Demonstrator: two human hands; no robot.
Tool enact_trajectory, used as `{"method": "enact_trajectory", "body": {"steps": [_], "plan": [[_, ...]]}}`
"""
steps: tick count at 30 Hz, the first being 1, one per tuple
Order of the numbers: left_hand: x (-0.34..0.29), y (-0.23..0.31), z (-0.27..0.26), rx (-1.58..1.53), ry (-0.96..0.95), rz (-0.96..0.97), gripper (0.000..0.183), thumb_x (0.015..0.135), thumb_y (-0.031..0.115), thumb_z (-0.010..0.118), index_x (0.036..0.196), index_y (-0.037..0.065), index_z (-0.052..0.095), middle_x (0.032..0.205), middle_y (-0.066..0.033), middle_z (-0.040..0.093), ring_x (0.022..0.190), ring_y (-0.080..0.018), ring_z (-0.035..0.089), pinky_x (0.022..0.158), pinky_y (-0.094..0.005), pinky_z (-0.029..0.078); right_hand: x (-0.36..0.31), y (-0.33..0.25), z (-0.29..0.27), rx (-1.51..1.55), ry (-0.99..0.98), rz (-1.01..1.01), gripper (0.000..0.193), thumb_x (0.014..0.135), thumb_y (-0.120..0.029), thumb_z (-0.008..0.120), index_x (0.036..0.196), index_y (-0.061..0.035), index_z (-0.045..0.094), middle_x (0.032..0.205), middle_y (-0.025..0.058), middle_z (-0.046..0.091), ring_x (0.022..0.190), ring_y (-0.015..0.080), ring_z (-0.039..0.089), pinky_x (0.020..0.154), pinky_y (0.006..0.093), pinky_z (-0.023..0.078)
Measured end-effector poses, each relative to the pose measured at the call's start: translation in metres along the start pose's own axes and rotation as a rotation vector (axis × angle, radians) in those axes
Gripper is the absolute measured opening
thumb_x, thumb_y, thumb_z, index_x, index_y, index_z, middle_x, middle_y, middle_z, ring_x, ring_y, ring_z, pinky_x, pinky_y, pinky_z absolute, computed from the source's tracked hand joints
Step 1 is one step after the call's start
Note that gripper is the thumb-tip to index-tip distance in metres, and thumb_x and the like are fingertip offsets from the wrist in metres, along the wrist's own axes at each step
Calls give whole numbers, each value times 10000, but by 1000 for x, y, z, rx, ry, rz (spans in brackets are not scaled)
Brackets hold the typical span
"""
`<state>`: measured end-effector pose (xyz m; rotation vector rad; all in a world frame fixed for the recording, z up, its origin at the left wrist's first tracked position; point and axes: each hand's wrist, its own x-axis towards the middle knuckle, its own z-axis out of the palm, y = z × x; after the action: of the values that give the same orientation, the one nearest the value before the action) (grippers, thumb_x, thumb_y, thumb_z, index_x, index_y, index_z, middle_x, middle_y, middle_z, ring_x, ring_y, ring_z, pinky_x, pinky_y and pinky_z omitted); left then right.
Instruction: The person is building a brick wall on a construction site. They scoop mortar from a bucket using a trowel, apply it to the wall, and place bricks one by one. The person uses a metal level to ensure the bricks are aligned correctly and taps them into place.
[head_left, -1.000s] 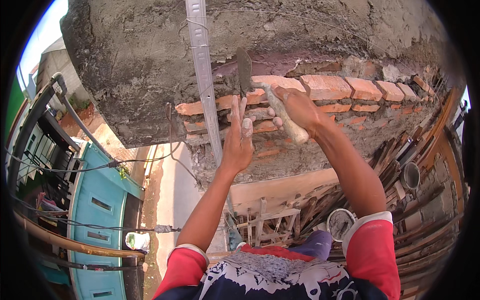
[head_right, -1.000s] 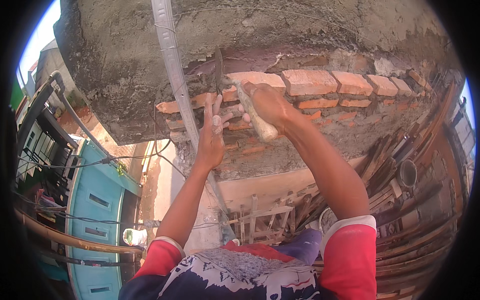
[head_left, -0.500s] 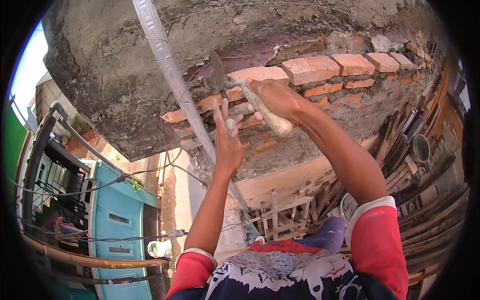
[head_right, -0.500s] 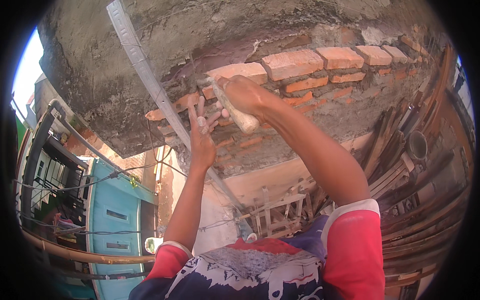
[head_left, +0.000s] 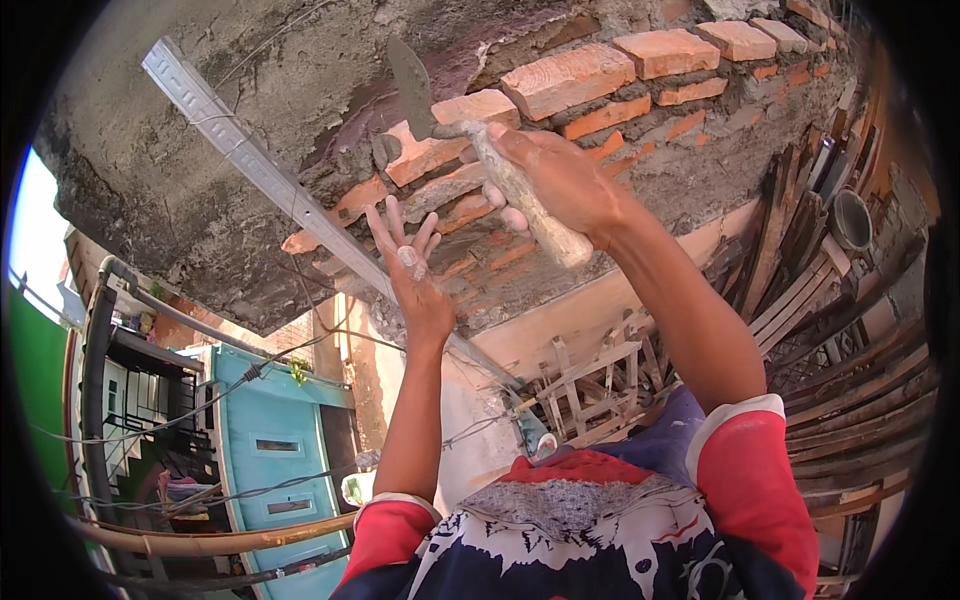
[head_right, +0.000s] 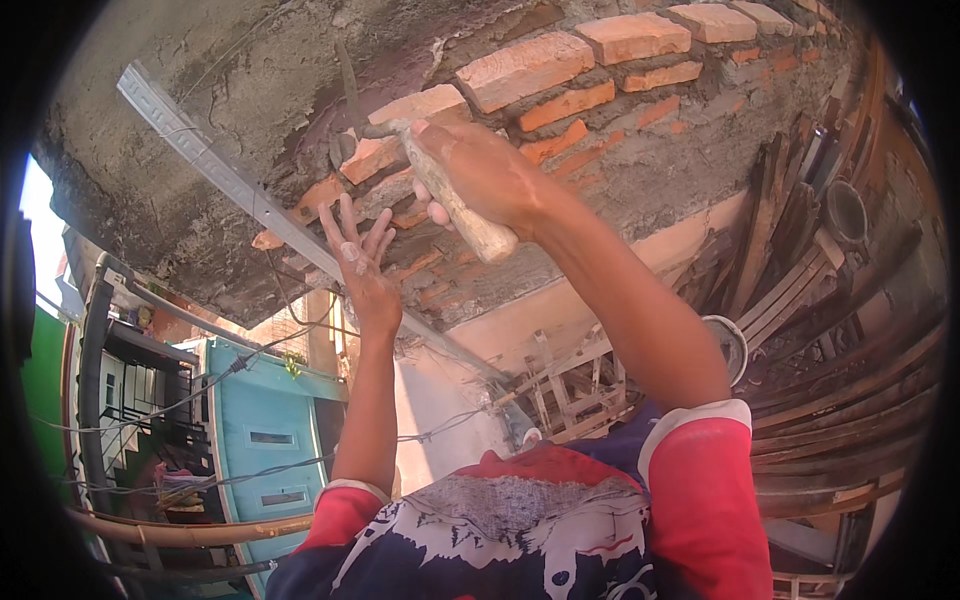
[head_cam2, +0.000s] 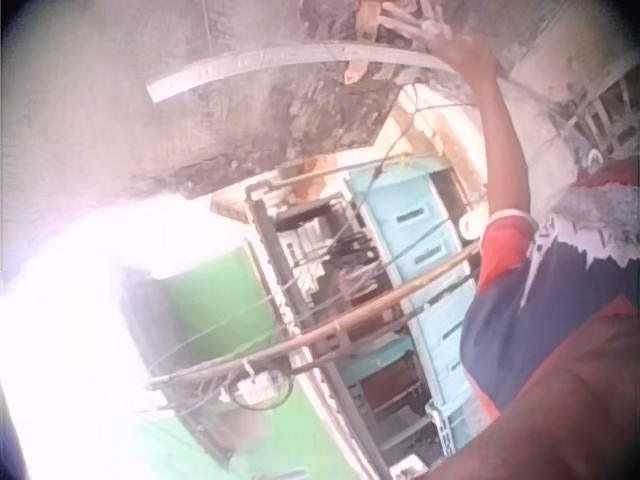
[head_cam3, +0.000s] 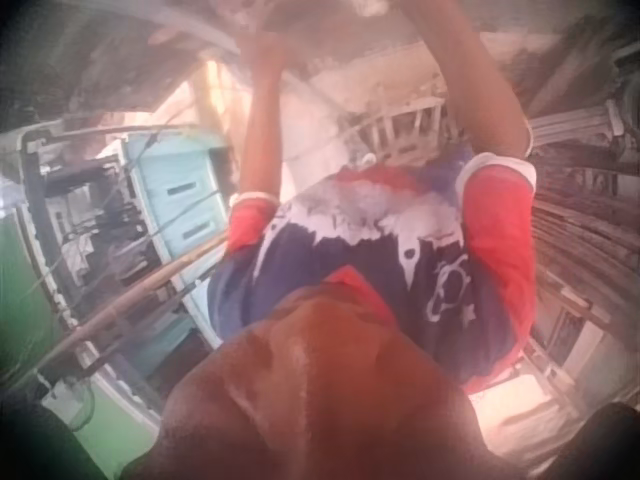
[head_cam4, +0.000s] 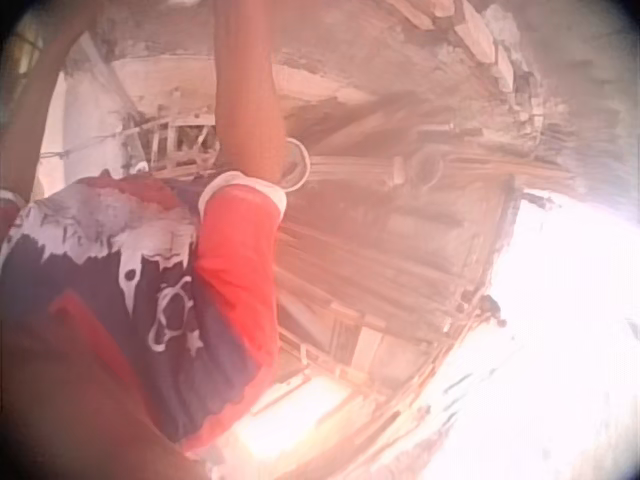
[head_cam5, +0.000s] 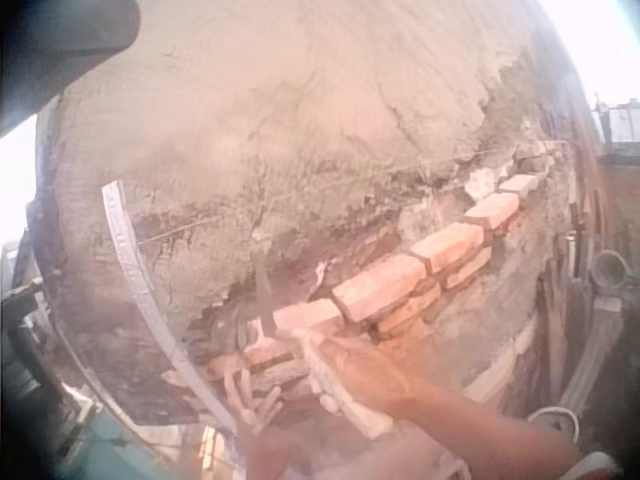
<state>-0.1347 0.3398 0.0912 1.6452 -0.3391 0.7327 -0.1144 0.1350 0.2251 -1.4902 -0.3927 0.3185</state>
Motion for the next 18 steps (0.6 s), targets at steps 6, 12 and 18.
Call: {"method": "enact_trajectory", "body": {"steps": [6,12,18], "plan": [[-116,-30,12,11,-102,-204,816,1083,561,363,1647,29,109,1582,-241,404,1266,-353,614,1058,-466,475,-176,112,-84,17,330,75,470,1079,-405,550,1278,20,588,809,55,624,606,122,584,612,302,500],[-244,-74,-10,229,-501,-763,615,1111,320,459,1606,12,262,1455,-246,535,1179,-313,661,997,-416,519,-345,266,-152,-665,876,837,519,980,-373,659,1292,34,575,1017,263,701,929,386,706,814,475,548],[-288,-121,-37,413,-980,-850,500,1073,119,511,1542,-13,400,1368,-248,598,1104,-287,683,927,-374,553,-455,439,-271,-991,929,1133,450,971,-362,644,1202,22,600,1081,313,704,1047,487,677,922,559,532]]}}
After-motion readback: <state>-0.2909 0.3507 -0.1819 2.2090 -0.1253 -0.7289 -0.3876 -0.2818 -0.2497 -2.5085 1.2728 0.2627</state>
